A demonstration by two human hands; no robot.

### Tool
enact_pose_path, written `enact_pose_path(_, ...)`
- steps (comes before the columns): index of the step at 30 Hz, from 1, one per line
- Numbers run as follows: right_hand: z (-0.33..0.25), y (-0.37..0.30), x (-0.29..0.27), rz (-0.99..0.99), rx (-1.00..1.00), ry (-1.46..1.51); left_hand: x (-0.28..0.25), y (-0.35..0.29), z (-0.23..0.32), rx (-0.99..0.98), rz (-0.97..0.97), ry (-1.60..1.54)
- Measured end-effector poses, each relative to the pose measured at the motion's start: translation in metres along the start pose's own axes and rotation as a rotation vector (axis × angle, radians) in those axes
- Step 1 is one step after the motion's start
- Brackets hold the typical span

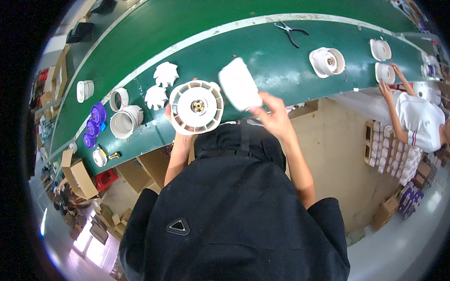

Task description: The person assembles components of a small white plastic fan housing by hand, connecting wires with pliers and fitting fan blades into the plastic housing.

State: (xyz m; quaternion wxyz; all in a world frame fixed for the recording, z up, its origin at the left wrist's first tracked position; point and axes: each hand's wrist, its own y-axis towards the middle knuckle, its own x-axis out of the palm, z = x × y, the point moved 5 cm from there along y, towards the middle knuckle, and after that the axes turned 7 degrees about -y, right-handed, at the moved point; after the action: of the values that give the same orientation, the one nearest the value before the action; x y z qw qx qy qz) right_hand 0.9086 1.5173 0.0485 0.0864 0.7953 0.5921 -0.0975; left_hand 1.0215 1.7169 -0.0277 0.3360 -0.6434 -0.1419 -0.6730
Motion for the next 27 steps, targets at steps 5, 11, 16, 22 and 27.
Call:
enact_pose_path(5, -0.073, -0.009, 0.015, -0.153, -0.434, -0.435, 0.012, 0.011, -0.023, -0.065, -0.049, -0.128)
enact_pose_path(11, -0.085, -0.017, -0.001, -0.051, -0.396, -0.561, 0.023, 0.026, -0.046, -0.043, 0.063, 0.003)
enact_pose_path(16, -0.088, -0.021, -0.003, -0.036, -0.395, -0.588, 0.042, 0.025, -0.050, -0.090, -0.039, -0.107)
enact_pose_path(22, -0.091, -0.027, -0.012, 0.039, -0.378, -0.458, 0.013, 0.019, -0.042, -0.062, 0.021, -0.129)
enact_pose_path(27, -0.088, -0.005, -0.058, 0.028, 0.115, 0.193, 0.010, 0.016, -0.041, -0.031, 0.115, -0.027)
